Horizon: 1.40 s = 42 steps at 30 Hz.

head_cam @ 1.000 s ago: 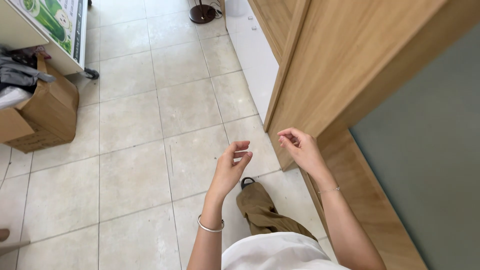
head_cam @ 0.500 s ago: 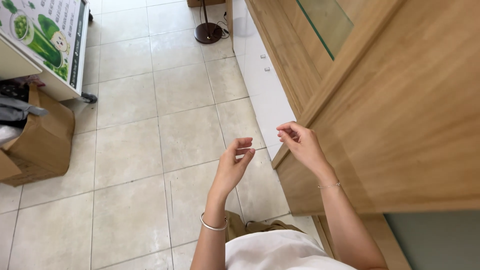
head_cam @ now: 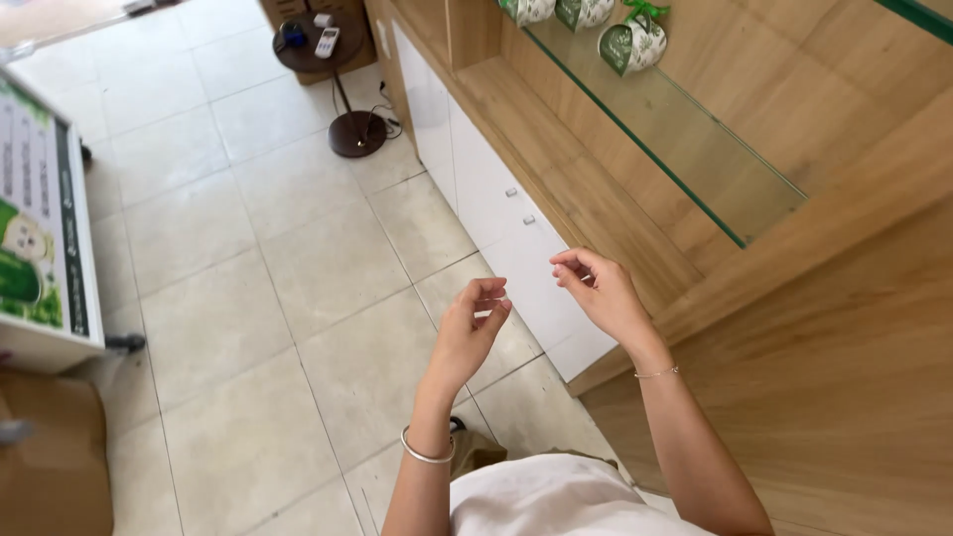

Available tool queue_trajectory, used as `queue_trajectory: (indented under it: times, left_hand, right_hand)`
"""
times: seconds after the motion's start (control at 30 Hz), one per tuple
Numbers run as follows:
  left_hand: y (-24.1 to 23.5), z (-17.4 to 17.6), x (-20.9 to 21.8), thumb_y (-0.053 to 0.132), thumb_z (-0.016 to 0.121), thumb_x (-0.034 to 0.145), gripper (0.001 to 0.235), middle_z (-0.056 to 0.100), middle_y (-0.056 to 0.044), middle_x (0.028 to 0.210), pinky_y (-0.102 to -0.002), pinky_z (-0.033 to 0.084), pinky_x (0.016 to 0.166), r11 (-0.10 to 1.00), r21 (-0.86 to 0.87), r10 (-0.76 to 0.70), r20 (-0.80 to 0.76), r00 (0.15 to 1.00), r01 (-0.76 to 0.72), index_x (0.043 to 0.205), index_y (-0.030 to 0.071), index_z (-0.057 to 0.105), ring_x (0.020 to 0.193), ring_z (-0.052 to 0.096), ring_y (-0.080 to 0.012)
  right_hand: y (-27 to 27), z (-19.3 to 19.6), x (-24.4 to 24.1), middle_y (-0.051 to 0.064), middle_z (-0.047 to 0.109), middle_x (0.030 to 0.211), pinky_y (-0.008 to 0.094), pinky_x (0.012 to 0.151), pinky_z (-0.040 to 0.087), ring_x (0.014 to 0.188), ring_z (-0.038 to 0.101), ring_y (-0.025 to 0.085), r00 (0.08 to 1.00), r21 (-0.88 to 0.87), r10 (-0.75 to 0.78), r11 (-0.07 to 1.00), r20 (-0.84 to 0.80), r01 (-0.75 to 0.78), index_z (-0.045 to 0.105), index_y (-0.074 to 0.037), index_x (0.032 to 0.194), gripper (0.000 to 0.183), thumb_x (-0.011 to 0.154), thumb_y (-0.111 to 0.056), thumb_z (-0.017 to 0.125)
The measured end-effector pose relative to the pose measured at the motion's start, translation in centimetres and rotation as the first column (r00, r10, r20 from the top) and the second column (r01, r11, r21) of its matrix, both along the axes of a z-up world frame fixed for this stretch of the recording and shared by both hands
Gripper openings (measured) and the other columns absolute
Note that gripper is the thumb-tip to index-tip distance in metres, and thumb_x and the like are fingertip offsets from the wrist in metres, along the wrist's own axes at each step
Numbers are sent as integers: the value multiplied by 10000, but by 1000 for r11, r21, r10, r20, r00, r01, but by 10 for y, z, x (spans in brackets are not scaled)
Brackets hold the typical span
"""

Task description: Move and arrange packaged candle boxes from display shelves to a workspace table.

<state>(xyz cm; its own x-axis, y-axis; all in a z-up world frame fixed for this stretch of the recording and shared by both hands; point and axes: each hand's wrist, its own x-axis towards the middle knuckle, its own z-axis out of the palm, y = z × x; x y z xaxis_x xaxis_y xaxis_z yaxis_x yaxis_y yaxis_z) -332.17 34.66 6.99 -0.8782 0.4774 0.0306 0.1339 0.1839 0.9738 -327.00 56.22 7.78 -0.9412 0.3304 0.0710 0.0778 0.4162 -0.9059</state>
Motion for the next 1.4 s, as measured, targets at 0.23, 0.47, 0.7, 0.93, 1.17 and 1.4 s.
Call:
queue_trajectory:
  times: [0.23,0.47,0.7,0.93,1.17,1.4]
  left_hand:
    - [4,5,-131,152,666,949,302,728,-104,1140,-335,601,808,990,-3,-139,-40,990,139,1231,45,644,1052,726,-195]
    - [62,22,-229,150,664,949,310,733,-108,1162,-329,587,808,954,6,-300,8,954,300,1238,40,645,1051,729,-190]
    - [160,30,-334,67,640,927,330,720,-128,1214,-316,600,803,880,74,-464,-84,882,470,1250,3,622,1057,742,-202]
    - [249,41,-394,38,630,926,391,662,-126,1286,-303,615,825,813,103,-554,-166,816,574,1315,12,597,1085,731,-198]
    - [313,24,-437,54,703,908,464,620,-119,1304,-319,615,798,764,123,-605,-204,769,634,1349,54,559,1117,680,-219]
    - [353,20,-468,114,768,871,631,559,-148,1384,-381,597,856,659,-11,-733,-235,639,752,1429,87,476,1198,628,-293]
  right_hand:
    - [-11,6,-97,31,770,939,261,737,568,838,727,99,988,-37,-136,990,-70,134,725,-36,1104,180,961,-132,673]
    - [25,23,-171,29,768,950,267,751,574,858,716,97,971,-21,-226,974,-77,225,717,-34,1104,179,970,-135,656]
    - [101,43,-242,30,770,954,259,768,566,865,708,98,879,50,-432,892,-203,450,724,-34,1107,170,982,-140,677]
    - [154,59,-284,68,675,1229,281,723,567,971,681,144,685,109,-587,720,-431,685,699,-66,1154,188,969,-80,672]
    - [193,37,-303,138,477,1429,389,955,532,1315,503,273,612,255,-676,559,-410,789,484,-105,1431,597,910,-113,775]
    - [214,18,-324,142,405,1464,412,948,534,1372,447,283,566,122,-782,555,-262,823,389,-113,1473,732,870,-152,803]
